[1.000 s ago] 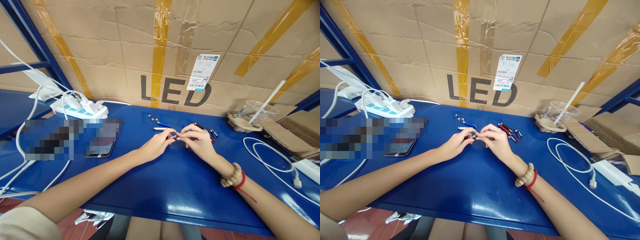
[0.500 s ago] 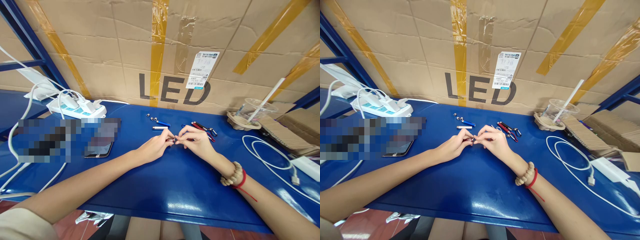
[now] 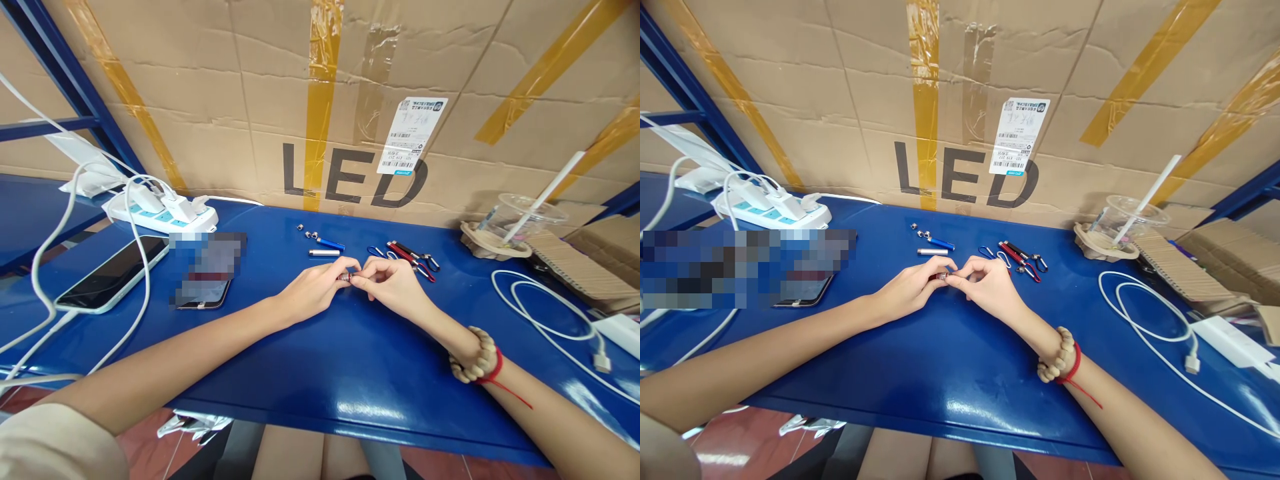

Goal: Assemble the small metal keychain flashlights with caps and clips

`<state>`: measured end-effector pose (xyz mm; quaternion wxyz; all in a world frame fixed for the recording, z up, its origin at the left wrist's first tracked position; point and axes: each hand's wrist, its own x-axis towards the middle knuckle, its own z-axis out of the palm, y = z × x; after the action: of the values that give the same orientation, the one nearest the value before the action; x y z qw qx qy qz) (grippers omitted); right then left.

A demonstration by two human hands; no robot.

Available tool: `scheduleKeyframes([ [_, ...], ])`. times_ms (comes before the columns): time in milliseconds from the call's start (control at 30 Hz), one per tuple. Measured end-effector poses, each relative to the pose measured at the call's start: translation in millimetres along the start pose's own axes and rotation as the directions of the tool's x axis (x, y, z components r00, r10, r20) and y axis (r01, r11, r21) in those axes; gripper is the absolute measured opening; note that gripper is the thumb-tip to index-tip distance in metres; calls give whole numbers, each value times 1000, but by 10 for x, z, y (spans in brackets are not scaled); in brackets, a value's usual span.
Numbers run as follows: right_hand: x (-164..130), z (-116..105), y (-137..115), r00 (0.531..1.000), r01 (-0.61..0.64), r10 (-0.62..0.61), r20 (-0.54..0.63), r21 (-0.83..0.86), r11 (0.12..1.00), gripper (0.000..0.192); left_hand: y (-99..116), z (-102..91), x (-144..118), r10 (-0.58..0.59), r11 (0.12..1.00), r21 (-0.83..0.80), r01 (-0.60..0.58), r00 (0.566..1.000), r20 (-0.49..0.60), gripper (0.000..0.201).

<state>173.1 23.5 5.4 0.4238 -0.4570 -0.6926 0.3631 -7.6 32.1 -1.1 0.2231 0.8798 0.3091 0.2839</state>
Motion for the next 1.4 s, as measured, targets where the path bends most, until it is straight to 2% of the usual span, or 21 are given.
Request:
scheduleKeyframes([
  [133, 10, -4, -24, 987, -159, 158, 14, 37, 987, 37, 8, 5, 6, 0, 1000, 30, 1, 1000, -30, 19],
  [300, 23, -22, -27, 978, -209, 207, 31, 61, 976, 34, -8, 14, 18, -7, 999, 47, 9, 999, -50, 22],
  [767, 47, -30, 19, 961, -275, 274, 47, 27, 961, 41, -8, 40, 24, 16, 994, 108, -8, 997, -76, 21],
  [1267, 46, 29, -32, 974, -216, 208, -95, -88, 972, 45, 4, 24, 20, -72, 993, 92, 76, 996, -45, 24],
  [1400, 39, 42, -41, 970, -218, 208, -129, -69, 974, 43, 29, -7, 25, -85, 995, 54, 88, 995, -56, 24],
])
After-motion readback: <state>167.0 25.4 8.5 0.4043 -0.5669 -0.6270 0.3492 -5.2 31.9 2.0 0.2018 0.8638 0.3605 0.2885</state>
